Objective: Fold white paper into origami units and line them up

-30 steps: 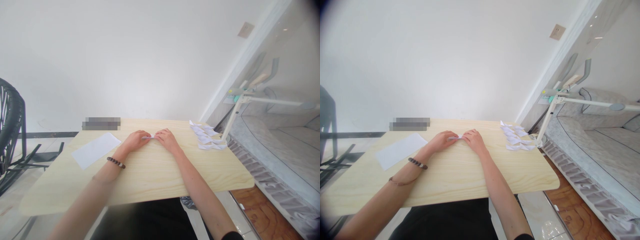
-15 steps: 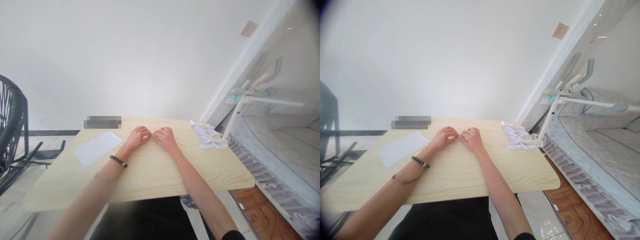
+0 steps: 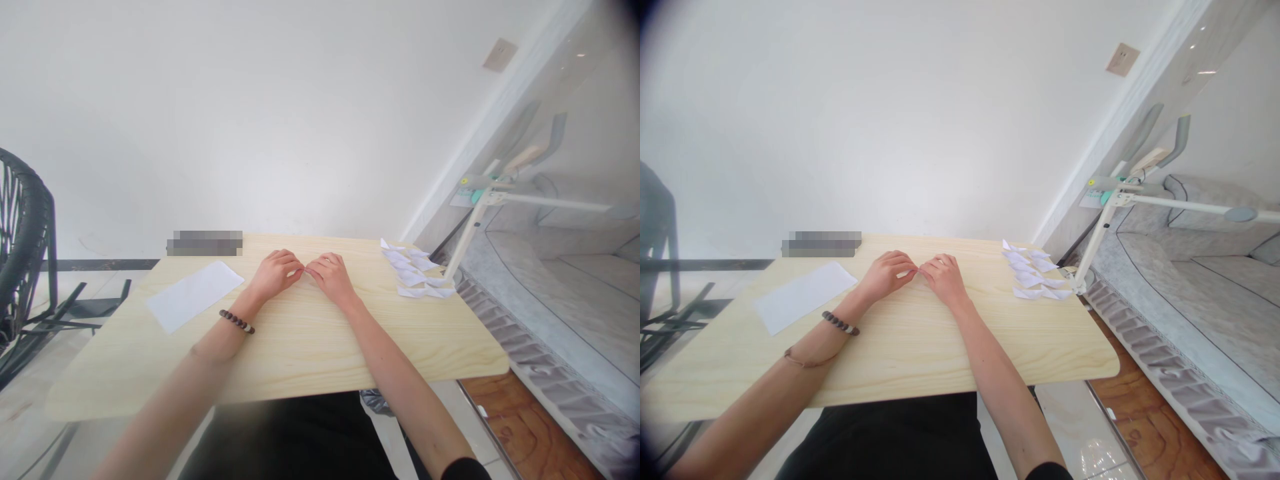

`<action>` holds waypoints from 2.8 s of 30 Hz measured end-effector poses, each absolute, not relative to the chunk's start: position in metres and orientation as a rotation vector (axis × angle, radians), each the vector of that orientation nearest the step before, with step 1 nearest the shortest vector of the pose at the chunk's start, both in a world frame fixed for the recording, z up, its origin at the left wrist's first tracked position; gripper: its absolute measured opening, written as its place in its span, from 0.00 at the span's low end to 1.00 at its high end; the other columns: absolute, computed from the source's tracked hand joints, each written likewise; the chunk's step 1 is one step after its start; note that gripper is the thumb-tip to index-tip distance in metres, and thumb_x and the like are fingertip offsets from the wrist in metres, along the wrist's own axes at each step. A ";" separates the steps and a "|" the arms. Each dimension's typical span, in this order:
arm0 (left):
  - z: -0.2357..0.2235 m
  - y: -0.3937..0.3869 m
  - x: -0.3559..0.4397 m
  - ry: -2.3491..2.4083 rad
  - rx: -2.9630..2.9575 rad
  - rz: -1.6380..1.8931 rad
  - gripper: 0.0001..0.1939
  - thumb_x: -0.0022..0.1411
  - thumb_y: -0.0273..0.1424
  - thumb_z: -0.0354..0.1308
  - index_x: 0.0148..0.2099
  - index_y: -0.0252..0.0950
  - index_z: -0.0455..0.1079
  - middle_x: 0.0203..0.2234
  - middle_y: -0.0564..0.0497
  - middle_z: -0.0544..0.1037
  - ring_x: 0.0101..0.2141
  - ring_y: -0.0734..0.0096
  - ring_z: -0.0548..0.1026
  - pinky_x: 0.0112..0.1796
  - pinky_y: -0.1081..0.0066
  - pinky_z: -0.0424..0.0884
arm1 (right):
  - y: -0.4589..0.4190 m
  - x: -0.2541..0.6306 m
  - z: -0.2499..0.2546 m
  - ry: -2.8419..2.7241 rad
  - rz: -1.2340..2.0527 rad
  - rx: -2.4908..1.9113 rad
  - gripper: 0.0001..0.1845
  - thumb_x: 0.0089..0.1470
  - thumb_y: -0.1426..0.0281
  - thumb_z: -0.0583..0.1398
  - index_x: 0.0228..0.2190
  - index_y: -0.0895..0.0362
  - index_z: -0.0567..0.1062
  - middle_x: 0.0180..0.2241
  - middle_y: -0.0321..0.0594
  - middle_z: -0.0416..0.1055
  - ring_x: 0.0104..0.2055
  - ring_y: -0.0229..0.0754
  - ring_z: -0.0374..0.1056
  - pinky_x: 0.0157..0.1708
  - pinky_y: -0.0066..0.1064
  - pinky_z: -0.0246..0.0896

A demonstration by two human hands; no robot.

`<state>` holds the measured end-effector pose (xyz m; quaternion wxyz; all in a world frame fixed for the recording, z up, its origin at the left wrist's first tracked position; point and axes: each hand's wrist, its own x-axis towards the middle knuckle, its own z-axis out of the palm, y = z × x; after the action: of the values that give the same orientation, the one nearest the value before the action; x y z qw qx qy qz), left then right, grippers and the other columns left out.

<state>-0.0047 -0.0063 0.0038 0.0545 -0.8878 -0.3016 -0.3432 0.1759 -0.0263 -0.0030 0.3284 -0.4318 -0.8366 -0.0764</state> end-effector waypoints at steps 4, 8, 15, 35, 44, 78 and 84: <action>0.005 -0.008 -0.004 -0.898 -2.680 -1.067 0.08 0.57 0.30 0.51 0.33 0.37 0.71 0.29 0.50 0.75 0.35 0.68 0.69 0.37 0.68 0.62 | -0.028 0.175 -0.001 -2.212 -0.197 -1.125 0.11 0.56 0.66 0.51 0.31 0.54 0.72 0.33 0.37 0.72 0.40 0.40 0.58 0.43 0.33 0.47; 0.007 -0.008 -0.003 -0.899 -2.675 -1.084 0.07 0.56 0.29 0.51 0.32 0.37 0.71 0.28 0.50 0.75 0.36 0.68 0.69 0.39 0.67 0.62 | -0.030 0.176 0.002 -2.211 -0.203 -1.140 0.10 0.56 0.67 0.51 0.31 0.54 0.72 0.34 0.36 0.72 0.41 0.40 0.58 0.43 0.33 0.47; 0.011 -0.008 -0.007 -0.963 -2.639 -1.120 0.06 0.54 0.29 0.52 0.31 0.37 0.71 0.28 0.50 0.75 0.37 0.67 0.69 0.40 0.66 0.62 | -0.029 0.183 0.006 -2.195 -0.199 -1.153 0.10 0.55 0.67 0.51 0.32 0.54 0.72 0.35 0.34 0.72 0.41 0.39 0.57 0.43 0.33 0.46; 0.012 -0.014 -0.002 -1.013 -2.697 -1.069 0.08 0.56 0.31 0.50 0.36 0.37 0.69 0.30 0.48 0.74 0.36 0.67 0.69 0.39 0.67 0.62 | -0.030 0.186 0.008 -2.192 -0.121 -1.159 0.12 0.56 0.67 0.49 0.31 0.55 0.72 0.34 0.38 0.71 0.39 0.40 0.59 0.41 0.34 0.50; 0.011 -0.012 -0.001 -0.946 -2.748 -1.045 0.10 0.59 0.32 0.48 0.34 0.36 0.69 0.29 0.48 0.74 0.35 0.68 0.69 0.39 0.67 0.61 | -0.033 0.178 0.009 -2.223 -0.055 -1.066 0.10 0.55 0.70 0.49 0.30 0.56 0.70 0.33 0.38 0.70 0.38 0.39 0.60 0.42 0.33 0.51; 0.011 -0.007 -0.017 -1.146 -2.743 -1.195 0.08 0.55 0.31 0.51 0.31 0.36 0.71 0.26 0.49 0.75 0.31 0.69 0.70 0.35 0.68 0.65 | -0.025 0.192 0.003 -2.009 0.063 -1.105 0.12 0.56 0.67 0.48 0.31 0.55 0.70 0.32 0.40 0.70 0.39 0.41 0.63 0.41 0.34 0.58; 0.011 -0.008 -0.016 -1.130 -2.766 -1.197 0.08 0.56 0.31 0.51 0.31 0.36 0.71 0.27 0.49 0.75 0.31 0.69 0.70 0.35 0.69 0.65 | -0.027 0.192 0.003 -1.969 0.116 -1.106 0.14 0.52 0.61 0.53 0.40 0.54 0.68 0.39 0.41 0.69 0.41 0.41 0.63 0.41 0.34 0.58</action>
<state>-0.0163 -0.0082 0.0107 -0.0383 -0.8588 -0.3508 -0.3715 0.1918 -0.0267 0.0027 0.4262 -0.4425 -0.7877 0.0466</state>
